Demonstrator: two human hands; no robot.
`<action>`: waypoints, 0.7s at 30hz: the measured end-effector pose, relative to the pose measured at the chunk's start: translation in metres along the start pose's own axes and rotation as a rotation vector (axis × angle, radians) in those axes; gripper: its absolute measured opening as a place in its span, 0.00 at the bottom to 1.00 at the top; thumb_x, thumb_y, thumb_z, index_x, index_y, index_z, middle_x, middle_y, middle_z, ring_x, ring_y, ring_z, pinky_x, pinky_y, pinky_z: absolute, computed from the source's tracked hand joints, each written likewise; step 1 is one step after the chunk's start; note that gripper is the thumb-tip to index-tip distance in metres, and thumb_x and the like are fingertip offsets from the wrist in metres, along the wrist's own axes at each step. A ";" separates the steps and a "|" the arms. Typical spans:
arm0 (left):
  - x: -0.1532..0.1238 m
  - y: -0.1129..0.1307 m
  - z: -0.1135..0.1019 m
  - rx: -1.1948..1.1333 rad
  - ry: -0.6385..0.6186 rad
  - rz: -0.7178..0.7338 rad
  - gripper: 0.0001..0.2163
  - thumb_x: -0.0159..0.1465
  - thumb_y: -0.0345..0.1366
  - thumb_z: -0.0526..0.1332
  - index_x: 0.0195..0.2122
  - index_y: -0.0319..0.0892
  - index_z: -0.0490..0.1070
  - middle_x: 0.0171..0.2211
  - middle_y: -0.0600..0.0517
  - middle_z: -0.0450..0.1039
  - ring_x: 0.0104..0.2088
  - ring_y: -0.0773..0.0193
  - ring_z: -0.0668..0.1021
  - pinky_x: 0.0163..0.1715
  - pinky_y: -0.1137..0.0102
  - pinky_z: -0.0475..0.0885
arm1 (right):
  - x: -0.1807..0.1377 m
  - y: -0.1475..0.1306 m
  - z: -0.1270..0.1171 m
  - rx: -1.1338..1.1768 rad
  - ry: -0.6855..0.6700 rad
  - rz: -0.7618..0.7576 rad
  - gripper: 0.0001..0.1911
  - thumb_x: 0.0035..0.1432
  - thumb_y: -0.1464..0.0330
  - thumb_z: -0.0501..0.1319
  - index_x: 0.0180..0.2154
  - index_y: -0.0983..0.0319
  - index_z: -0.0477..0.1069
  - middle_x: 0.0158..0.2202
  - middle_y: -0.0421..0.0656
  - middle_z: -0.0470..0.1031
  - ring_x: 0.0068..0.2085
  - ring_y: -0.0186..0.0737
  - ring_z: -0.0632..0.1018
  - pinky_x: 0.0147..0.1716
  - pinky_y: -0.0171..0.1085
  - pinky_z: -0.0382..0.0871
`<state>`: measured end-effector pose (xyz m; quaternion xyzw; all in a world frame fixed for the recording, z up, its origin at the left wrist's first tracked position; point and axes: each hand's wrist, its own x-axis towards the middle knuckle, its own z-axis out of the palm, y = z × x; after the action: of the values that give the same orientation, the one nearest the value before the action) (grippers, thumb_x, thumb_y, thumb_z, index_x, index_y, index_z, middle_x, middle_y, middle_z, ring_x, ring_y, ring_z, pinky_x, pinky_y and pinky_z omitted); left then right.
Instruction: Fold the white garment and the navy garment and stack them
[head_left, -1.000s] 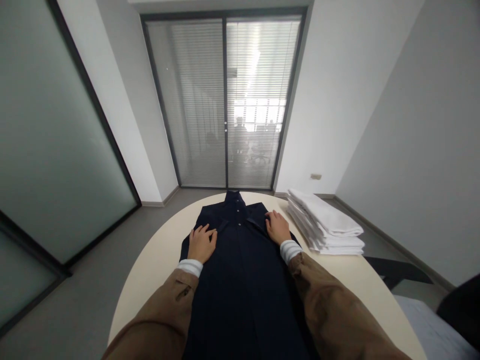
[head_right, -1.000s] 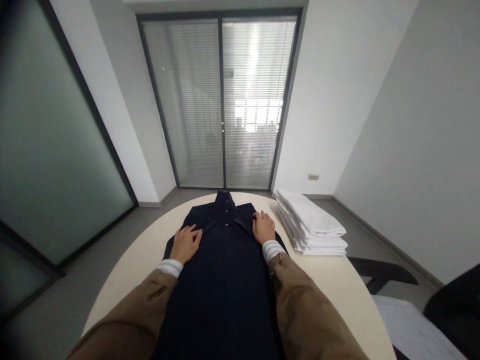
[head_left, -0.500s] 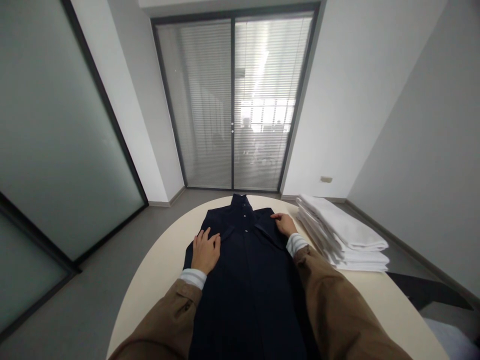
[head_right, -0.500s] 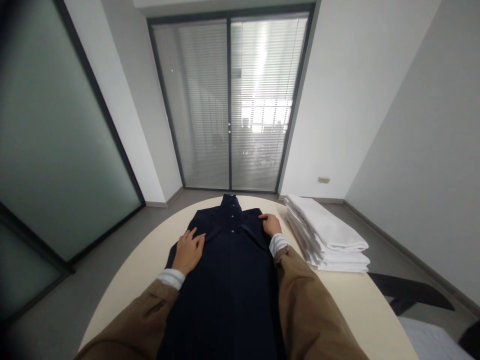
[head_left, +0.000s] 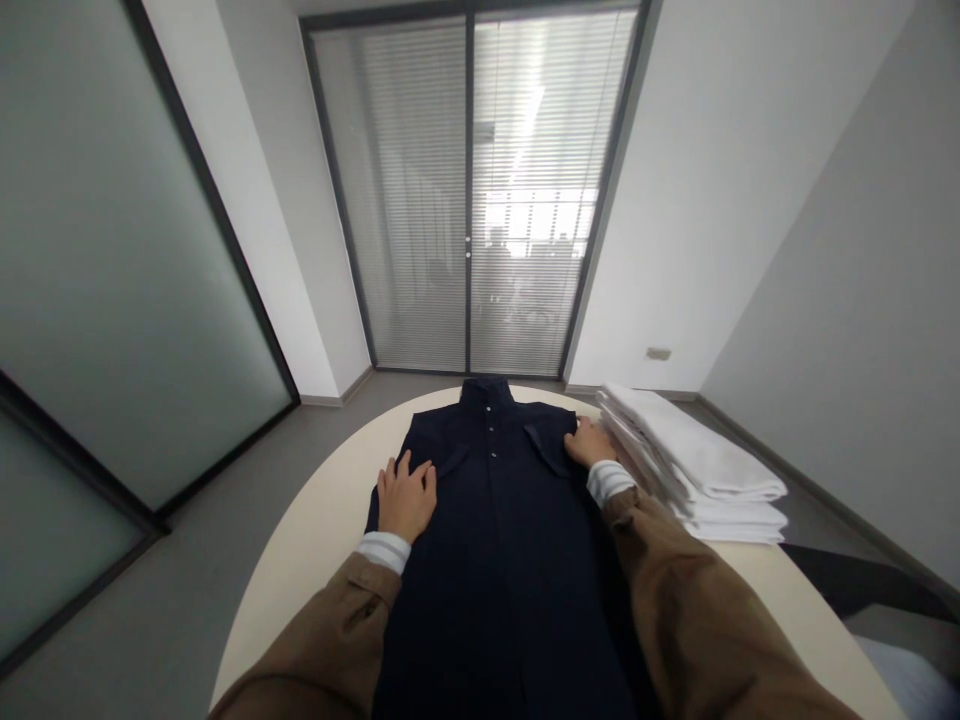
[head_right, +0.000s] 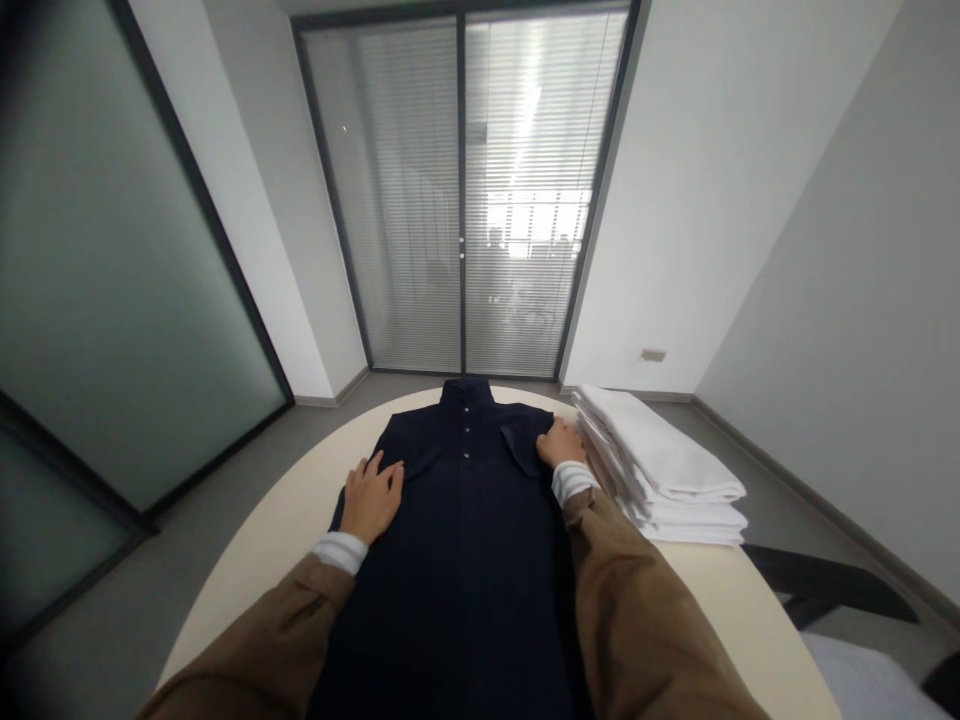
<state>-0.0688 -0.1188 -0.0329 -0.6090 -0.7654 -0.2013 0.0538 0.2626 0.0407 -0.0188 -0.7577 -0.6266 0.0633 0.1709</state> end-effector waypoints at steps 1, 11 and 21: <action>-0.001 0.000 0.000 0.016 -0.003 -0.019 0.19 0.70 0.44 0.50 0.58 0.51 0.73 0.65 0.46 0.63 0.64 0.41 0.63 0.63 0.47 0.56 | -0.007 0.000 -0.001 -0.025 -0.007 0.008 0.30 0.61 0.65 0.55 0.63 0.71 0.59 0.57 0.65 0.67 0.58 0.60 0.71 0.56 0.52 0.64; -0.003 -0.007 -0.009 0.040 0.011 -0.140 0.20 0.70 0.45 0.50 0.57 0.48 0.74 0.61 0.41 0.66 0.59 0.45 0.69 0.56 0.52 0.65 | -0.064 0.009 -0.027 -0.129 -0.030 -0.055 0.19 0.64 0.74 0.51 0.52 0.61 0.73 0.50 0.56 0.73 0.50 0.51 0.77 0.48 0.45 0.68; 0.003 -0.024 -0.017 -0.011 -0.151 -0.066 0.21 0.64 0.35 0.52 0.56 0.42 0.74 0.58 0.38 0.68 0.56 0.43 0.70 0.51 0.54 0.70 | -0.131 0.006 -0.002 -0.150 0.045 -0.478 0.33 0.67 0.47 0.44 0.69 0.49 0.49 0.72 0.44 0.45 0.71 0.53 0.49 0.65 0.60 0.40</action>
<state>-0.0955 -0.1268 -0.0218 -0.5970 -0.7859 -0.1606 -0.0139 0.2419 -0.0878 -0.0345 -0.6000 -0.7869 -0.0425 0.1379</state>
